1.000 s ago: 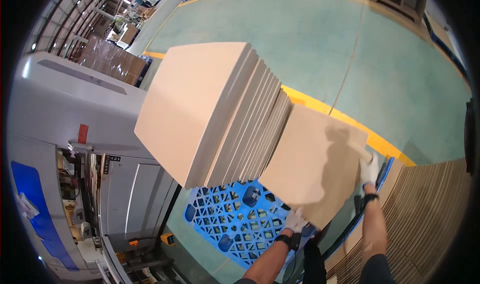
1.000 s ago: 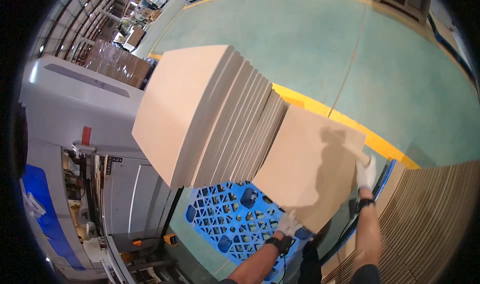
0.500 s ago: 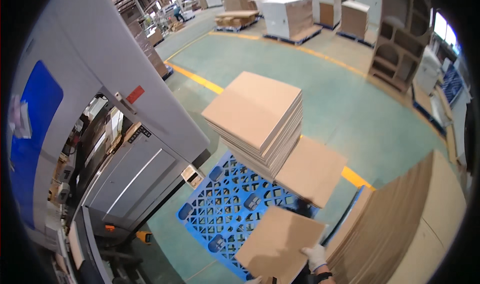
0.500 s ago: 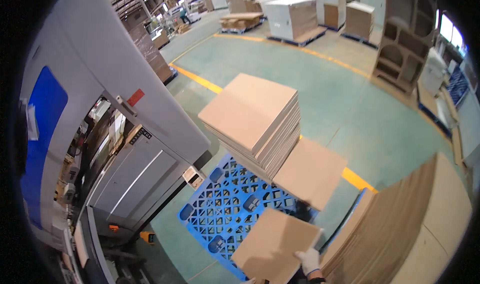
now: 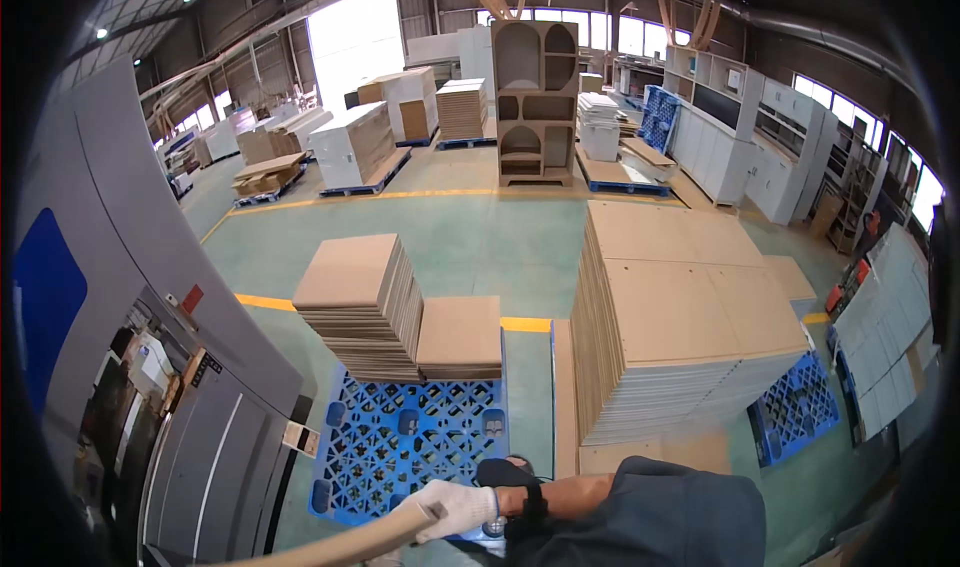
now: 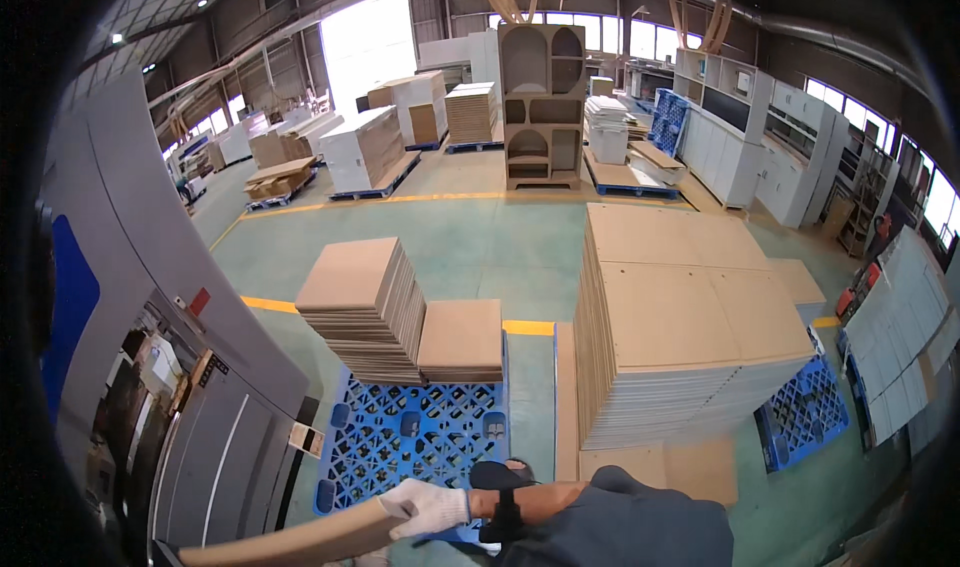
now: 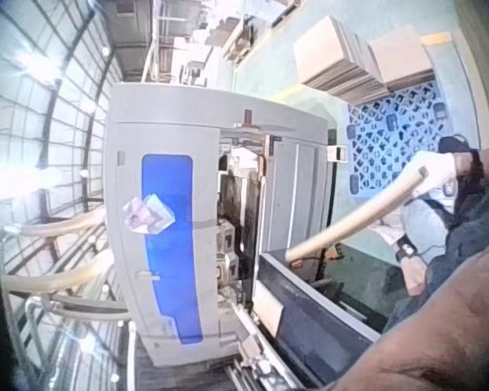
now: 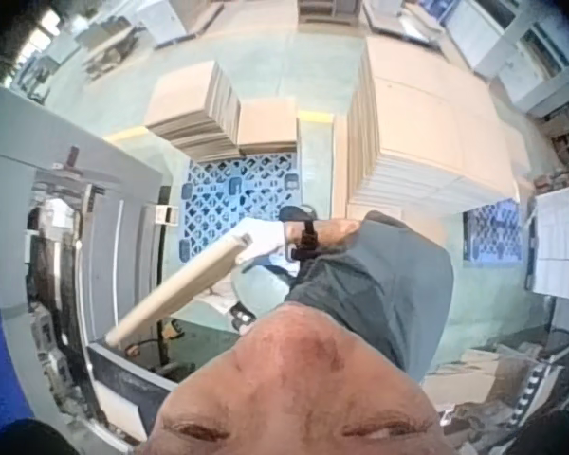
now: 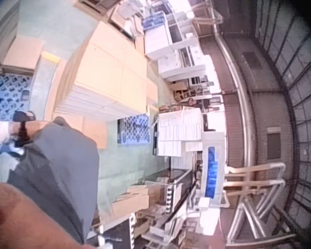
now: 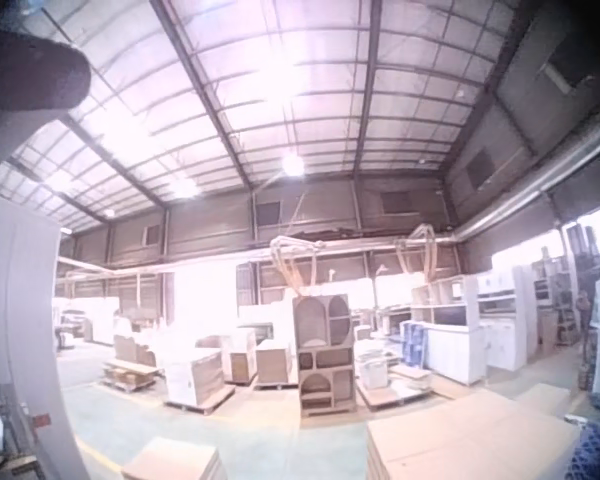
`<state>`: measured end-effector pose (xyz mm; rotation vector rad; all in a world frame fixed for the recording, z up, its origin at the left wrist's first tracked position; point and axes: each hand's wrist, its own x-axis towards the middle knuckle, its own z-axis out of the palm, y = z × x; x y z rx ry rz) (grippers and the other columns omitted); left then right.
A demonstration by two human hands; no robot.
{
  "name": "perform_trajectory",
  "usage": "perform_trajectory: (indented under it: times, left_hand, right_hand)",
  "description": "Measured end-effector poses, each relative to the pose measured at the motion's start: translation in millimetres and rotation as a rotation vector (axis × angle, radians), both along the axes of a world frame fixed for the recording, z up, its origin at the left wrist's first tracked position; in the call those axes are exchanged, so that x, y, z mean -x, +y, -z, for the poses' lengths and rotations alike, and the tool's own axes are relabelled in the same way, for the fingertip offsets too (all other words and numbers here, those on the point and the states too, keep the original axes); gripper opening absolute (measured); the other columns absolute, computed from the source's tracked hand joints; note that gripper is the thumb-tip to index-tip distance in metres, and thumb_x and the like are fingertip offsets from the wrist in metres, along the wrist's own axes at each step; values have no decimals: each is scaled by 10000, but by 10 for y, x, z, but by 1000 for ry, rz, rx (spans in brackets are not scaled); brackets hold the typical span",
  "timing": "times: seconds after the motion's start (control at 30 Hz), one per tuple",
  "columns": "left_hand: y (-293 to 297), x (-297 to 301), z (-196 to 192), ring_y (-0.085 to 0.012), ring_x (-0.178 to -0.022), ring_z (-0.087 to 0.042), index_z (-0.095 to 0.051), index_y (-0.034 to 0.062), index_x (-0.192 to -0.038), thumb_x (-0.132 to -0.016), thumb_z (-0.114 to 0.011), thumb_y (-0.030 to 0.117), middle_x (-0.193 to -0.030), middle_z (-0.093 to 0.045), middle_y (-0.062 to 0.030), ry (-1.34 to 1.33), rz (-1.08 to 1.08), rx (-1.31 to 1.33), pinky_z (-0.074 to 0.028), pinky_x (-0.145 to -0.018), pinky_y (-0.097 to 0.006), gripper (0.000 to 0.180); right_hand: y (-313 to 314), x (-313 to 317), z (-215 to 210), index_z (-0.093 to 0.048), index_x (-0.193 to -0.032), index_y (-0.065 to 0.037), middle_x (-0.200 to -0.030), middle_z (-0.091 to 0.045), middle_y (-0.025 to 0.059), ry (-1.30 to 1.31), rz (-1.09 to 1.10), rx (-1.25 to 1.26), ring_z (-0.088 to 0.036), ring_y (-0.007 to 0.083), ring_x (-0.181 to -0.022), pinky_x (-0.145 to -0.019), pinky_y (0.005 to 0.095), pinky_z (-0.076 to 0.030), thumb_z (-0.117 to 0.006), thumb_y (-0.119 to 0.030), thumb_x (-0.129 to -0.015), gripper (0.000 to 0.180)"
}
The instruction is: Picking up wood panels from a stack, placing them on a machine bed, and using a tool to process them.
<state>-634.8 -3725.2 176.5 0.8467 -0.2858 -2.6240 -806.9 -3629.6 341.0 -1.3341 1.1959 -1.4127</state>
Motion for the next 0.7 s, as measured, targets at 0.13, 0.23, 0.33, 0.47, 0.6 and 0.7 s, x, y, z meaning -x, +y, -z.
perform_trajectory:
  times: [0.13, 0.23, 0.33, 0.47, 0.6, 0.7]
  left_hand:
    - [191, -47, -298, -423, -1277, -514, -532, 70, -1458, -966, -537, 642, -1390, -589, -226, 33, 90, 70, -437, -1025, -606, 754]
    - [330, -8, -424, -405, -1260, -527, -540, 68, -1445, -973, -541, 612, -1378, -597, -217, 46, 128, 117, -448, -1013, -589, 721]
    - [352, -41, -455, -388, -1242, -540, -547, 66, -1432, -980, -544, 582, -1366, -605, -209, 48, 120, 157, -459, -1002, -573, 687]
    - [480, -552, -355, -364, -1219, -558, -557, 62, -1416, -989, -549, 542, -1349, -616, -197, 20, -68, 164, -473, -986, -551, 642]
    - [916, -1589, -203, -340, -1195, -575, -567, 59, -1399, -998, -554, 502, -1333, -626, -186, -46, -580, 162, -488, -971, -529, 597]
    - [1162, -2037, -124, -323, -1178, -588, -575, 57, -1386, -1005, -558, 472, -1321, -634, -177, -73, -944, 182, -498, -959, -513, 564]
  right_hand:
    - [-60, -485, -15, -722, -1199, -72, -1163, -743, 132, -76, -29, 416, -671, 241, -1131, -970, 398, -524, -784, -150, -907, 308]
    - [-64, -554, -132, -745, -1151, -88, -1166, -738, 117, 90, -112, 764, -659, 304, -1137, -964, 432, -514, -747, -158, -946, 216]
    - [-217, -665, -440, -736, -1075, -73, -1123, -731, 106, 320, -236, 919, -661, 332, -1055, -899, 460, -502, -600, -159, -1002, 177]
    - [-525, -852, -699, -694, -1058, -70, -1081, -686, 129, 491, -446, 1037, -642, 371, -1026, -887, 486, -502, -573, -237, -953, 232]
    - [-469, -856, -617, -695, -1167, -107, -1245, -634, 191, 793, -146, 788, -580, 422, -1203, -983, 520, -478, -756, -231, -805, 388]
    - [-387, -1123, -478, -567, -1372, 19, -1404, -597, 211, 296, 130, -22, -605, 373, -1252, -1100, 455, -463, -724, -123, -896, 521]
